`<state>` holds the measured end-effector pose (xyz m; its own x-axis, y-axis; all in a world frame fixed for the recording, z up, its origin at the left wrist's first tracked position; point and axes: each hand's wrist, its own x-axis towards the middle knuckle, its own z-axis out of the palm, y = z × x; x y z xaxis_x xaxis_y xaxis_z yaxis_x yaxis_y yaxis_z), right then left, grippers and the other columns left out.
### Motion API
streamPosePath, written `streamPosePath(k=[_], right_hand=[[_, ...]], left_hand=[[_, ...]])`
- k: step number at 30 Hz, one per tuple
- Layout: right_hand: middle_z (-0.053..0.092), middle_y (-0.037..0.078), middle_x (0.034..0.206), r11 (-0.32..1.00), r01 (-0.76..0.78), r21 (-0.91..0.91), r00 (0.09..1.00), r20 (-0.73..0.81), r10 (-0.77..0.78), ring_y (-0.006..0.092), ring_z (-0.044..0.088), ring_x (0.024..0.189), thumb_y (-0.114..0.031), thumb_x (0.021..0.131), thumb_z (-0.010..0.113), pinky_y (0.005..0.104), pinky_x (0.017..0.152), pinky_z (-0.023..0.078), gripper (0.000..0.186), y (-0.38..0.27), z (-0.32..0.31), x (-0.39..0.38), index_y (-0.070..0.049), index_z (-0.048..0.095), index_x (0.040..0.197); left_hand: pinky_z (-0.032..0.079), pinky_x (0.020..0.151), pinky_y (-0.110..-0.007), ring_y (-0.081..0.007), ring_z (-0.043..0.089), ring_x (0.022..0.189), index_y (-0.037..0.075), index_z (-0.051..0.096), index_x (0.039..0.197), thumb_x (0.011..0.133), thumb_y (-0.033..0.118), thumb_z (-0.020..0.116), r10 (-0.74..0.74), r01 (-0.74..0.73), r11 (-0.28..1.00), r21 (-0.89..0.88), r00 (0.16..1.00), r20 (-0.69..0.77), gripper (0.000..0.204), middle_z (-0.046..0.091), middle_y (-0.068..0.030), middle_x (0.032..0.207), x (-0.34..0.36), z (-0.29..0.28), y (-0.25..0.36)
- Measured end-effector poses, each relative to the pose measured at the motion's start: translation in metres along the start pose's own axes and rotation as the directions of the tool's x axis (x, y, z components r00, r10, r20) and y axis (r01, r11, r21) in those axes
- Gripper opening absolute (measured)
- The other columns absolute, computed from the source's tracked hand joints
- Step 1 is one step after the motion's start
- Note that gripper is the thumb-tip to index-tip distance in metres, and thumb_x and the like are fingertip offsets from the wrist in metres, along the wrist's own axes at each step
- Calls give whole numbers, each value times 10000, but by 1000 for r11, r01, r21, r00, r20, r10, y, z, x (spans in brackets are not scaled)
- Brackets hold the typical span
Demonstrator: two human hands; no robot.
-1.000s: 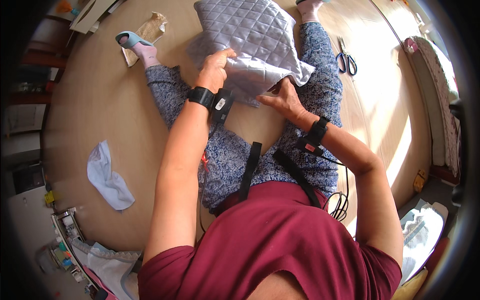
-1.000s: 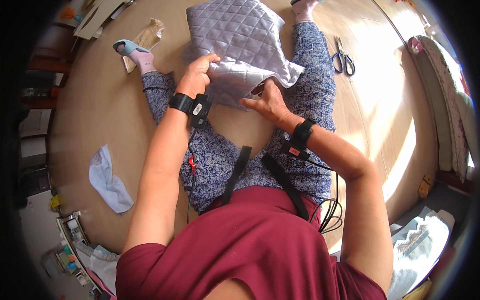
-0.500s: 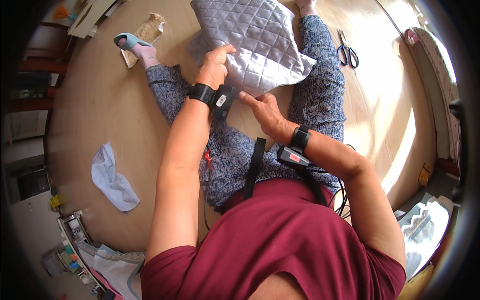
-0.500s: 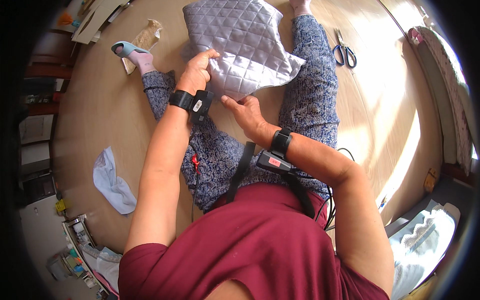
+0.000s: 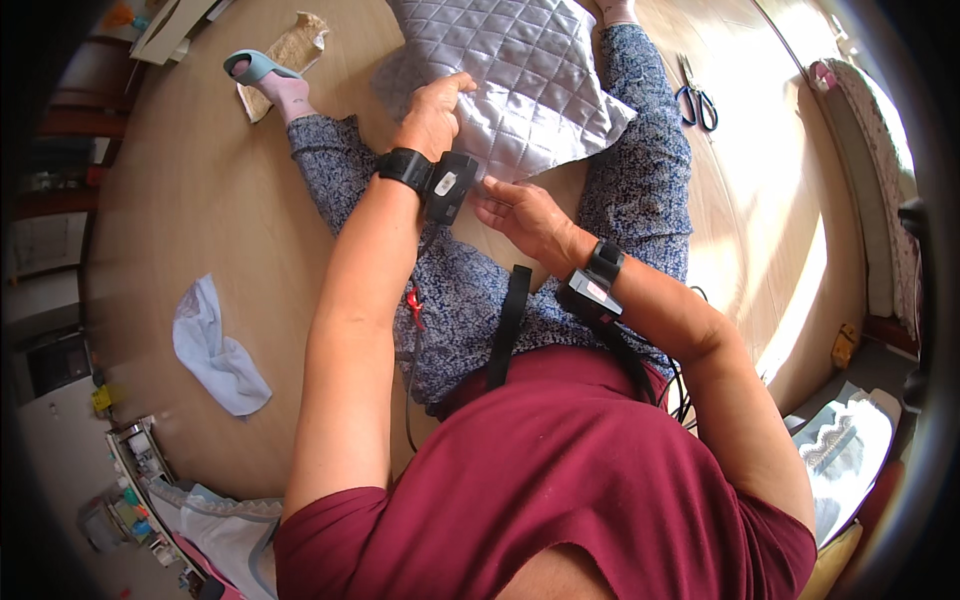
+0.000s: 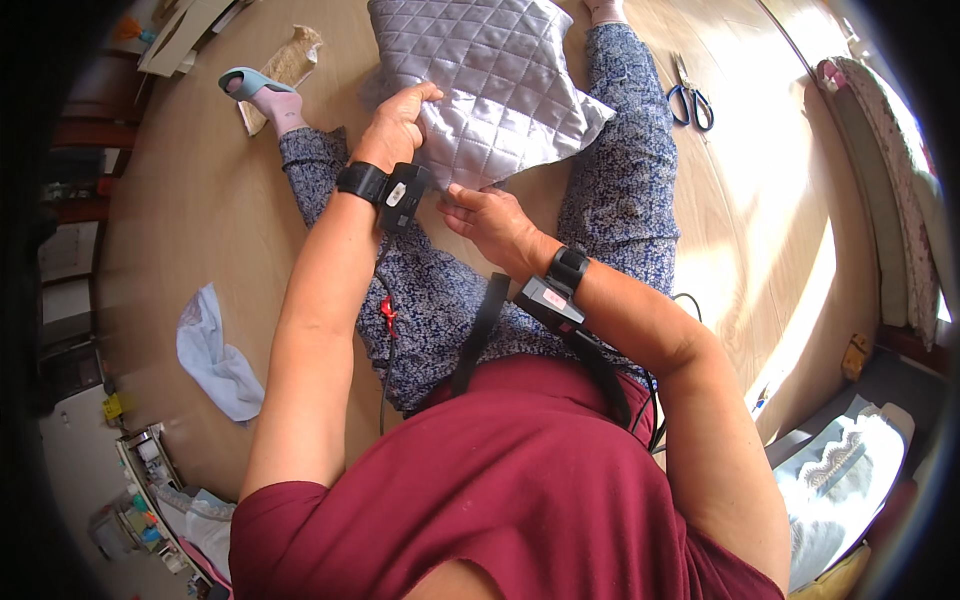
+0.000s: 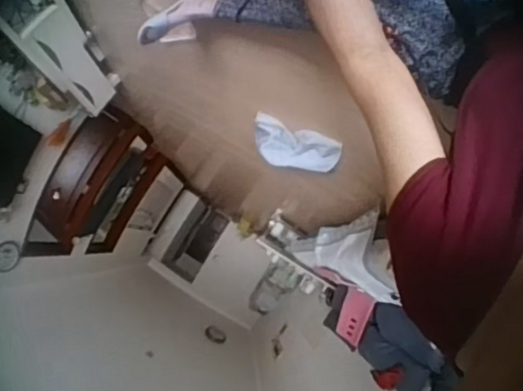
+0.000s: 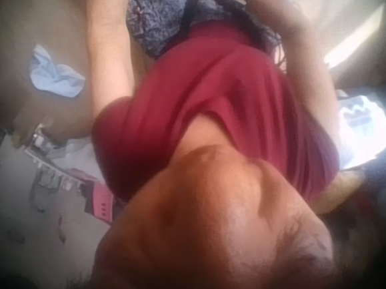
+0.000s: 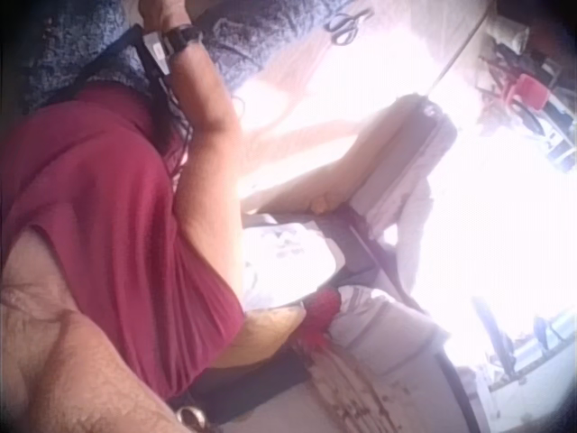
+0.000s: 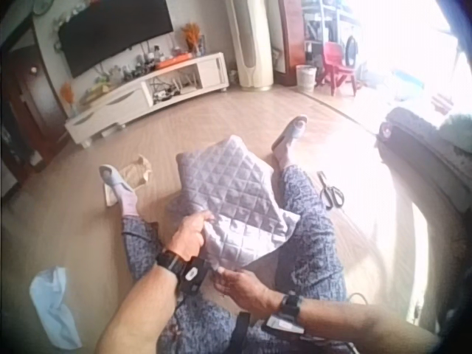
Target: The person trims excess black webbing from a small wooden stool using scissors, then folds a quilted cushion and places it on the floor.
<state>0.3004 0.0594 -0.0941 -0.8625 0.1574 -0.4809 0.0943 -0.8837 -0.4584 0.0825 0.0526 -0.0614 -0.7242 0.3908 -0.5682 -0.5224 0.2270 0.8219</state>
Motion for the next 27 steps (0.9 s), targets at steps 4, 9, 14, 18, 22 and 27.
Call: streamPosePath(k=[4, 9, 14, 18, 22, 27], right_hand=[[661, 126, 1064, 997, 83, 5, 995, -56, -82, 230, 662, 999, -139, 932, 692, 309, 871, 526, 306, 3, -1, 5, 79, 581, 1114], [686, 118, 971, 970, 173, -169, 976, -106, -192, 189, 675, 915, -114, 905, 712, 284, 796, 541, 223, 7, -2, 3, 65, 613, 994], [665, 92, 982, 957, 209, -202, 961, -136, -239, 151, 627, 817, -98, 900, 709, 262, 764, 530, 251, 8, 1, 2, 84, 613, 1044], [667, 92, 982, 918, 311, -245, 937, -81, -339, 157, 644, 839, -70, 889, 711, 243, 743, 524, 242, 9, 4, 1, 79, 611, 1051], [667, 90, 1009, 929, 286, -235, 953, -35, -302, 167, 644, 880, -196, 875, 745, 283, 806, 504, 359, 8, 1, -1, 46, 604, 1099], [626, 122, 1090, 955, 239, -175, 947, -174, -269, 181, 605, 992, -386, 827, 783, 333, 895, 468, 570, 2, -7, 8, 48, 580, 1135]], left_hand=[[496, 856, -390, -247, 633, 939, 51, 726, 896, 875, 220, 714, -1, 2, 999, 32, 1000, -23, 171, 695, -115, 987, 1, 1, 1], [476, 811, -366, -229, 600, 876, 78, 740, 858, 838, 247, 750, 32, -31, 999, 25, 999, -4, 171, 683, -98, 939, -3, 0, 1], [459, 740, -342, -205, 557, 797, 87, 750, 814, 775, 250, 787, 1, 8, 996, 89, 995, -98, 171, 650, -75, 883, -5, 3, 5], [464, 706, -340, -198, 560, 785, 89, 747, 819, 761, 227, 790, -1, 7, 997, 76, 997, -77, 156, 639, -71, 864, -7, 2, 6], [478, 680, -358, -211, 568, 731, 56, 712, 846, 747, 167, 791, -4, 5, 1000, 23, 999, -52, 169, 638, -73, 846, -3, -1, 4], [513, 697, -379, -239, 609, 731, 28, 678, 891, 742, 104, 778, 12, -12, 999, -50, 1000, -4, 195, 660, -90, 879, 9, -3, 1]])
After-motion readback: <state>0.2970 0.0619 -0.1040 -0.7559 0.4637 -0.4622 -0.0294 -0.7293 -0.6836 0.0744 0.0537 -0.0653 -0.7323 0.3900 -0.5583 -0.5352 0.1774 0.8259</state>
